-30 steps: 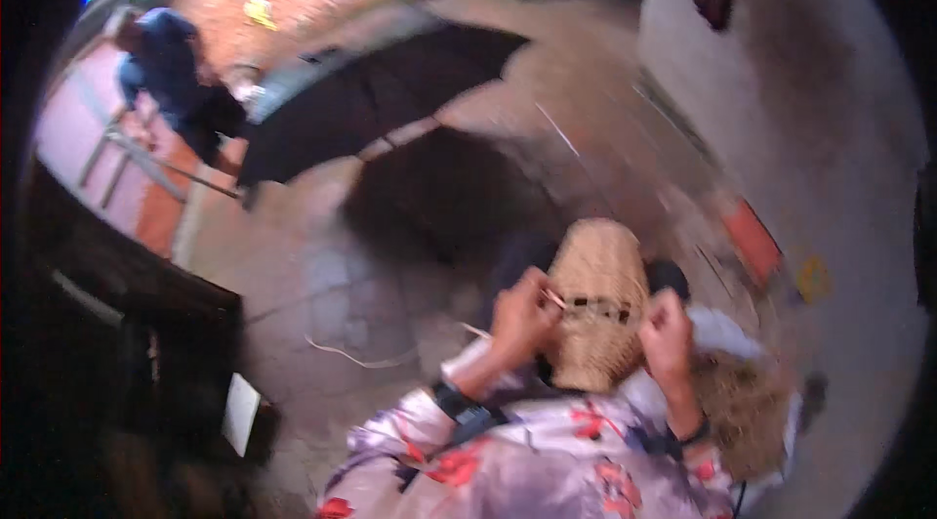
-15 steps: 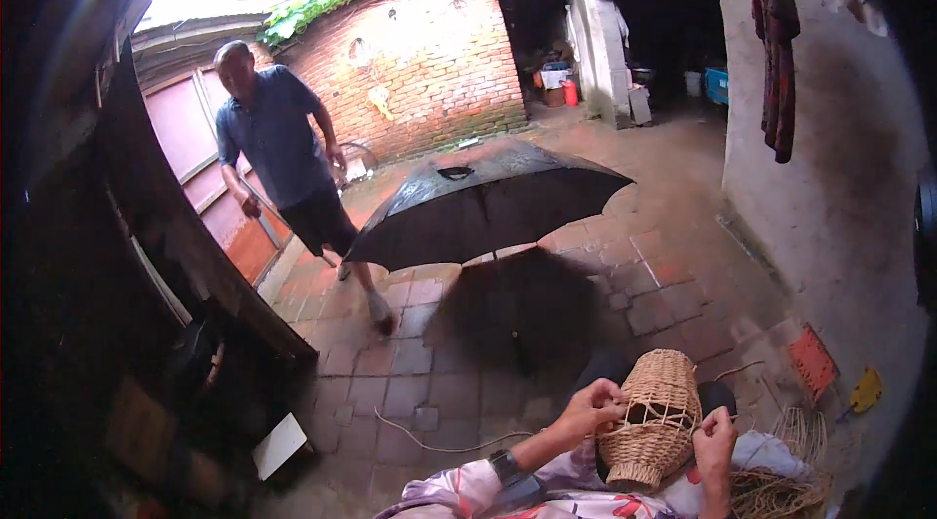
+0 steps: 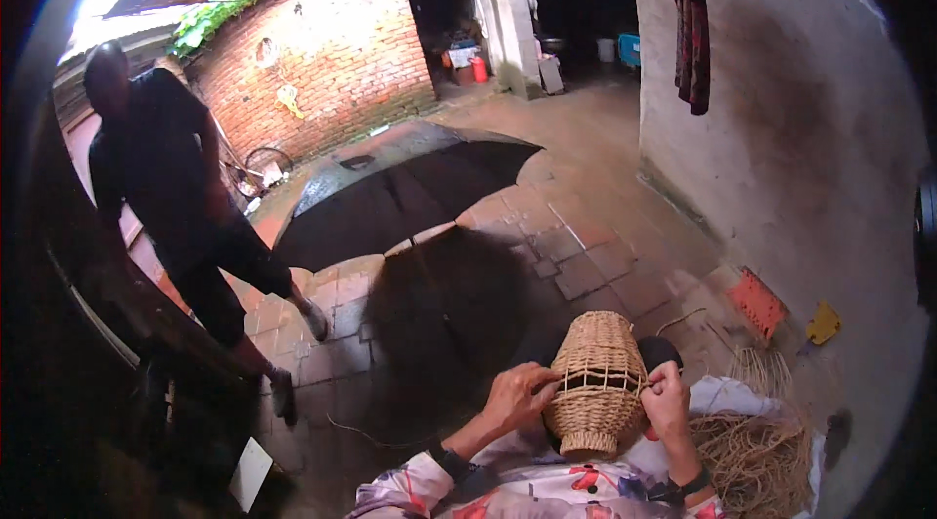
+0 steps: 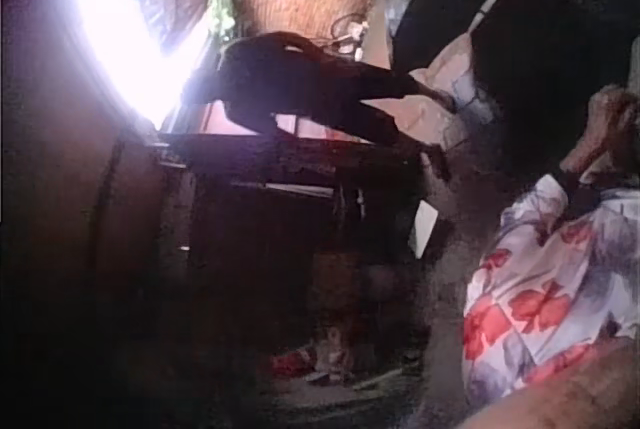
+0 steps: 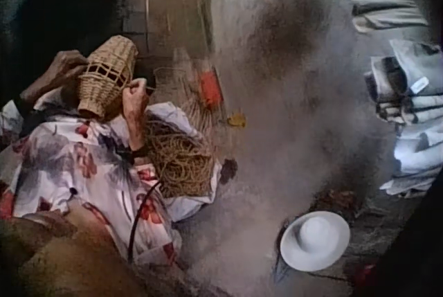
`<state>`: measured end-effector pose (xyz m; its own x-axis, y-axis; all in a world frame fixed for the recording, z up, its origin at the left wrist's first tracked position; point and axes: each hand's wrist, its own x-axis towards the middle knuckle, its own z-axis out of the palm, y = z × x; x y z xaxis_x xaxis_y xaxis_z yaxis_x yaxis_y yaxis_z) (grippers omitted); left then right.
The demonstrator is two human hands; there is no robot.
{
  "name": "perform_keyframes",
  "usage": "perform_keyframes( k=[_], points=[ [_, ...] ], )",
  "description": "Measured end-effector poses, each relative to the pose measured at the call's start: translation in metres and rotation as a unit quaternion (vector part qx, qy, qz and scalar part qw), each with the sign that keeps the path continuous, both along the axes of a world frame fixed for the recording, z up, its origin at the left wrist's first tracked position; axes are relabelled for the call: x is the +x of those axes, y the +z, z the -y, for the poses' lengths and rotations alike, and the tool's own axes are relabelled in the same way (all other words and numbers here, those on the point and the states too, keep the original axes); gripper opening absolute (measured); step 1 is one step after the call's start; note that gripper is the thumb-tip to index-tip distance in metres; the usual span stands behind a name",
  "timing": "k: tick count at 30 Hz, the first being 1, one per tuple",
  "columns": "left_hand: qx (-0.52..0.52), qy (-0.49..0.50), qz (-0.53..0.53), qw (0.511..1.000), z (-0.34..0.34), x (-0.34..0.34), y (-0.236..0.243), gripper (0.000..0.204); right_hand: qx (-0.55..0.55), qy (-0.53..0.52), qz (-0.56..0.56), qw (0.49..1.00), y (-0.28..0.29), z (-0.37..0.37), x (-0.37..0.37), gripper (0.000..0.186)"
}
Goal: Weaving a small straw basket or trap by hand using long dried fibers.
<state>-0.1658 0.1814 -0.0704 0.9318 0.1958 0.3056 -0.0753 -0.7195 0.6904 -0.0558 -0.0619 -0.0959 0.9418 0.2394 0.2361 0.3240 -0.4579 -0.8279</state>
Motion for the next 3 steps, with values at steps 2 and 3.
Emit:
perform_keyframes(
  k=[2, 3],
  points=[
    [0.109, -0.018, 0.029, 0.993, -0.0012, 0.0030, 0.0035, 0.019, -0.005, 0.005, -0.015, 1.000, -0.0004, 0.0001, 0.0009, 0.019],
    [0.139, -0.029, 0.031, 0.989, -0.0036, 0.0034, 0.0053, 0.020, -0.010, -0.001, -0.017, 1.000, -0.0026, -0.0007, 0.0020, 0.019]
  ],
)
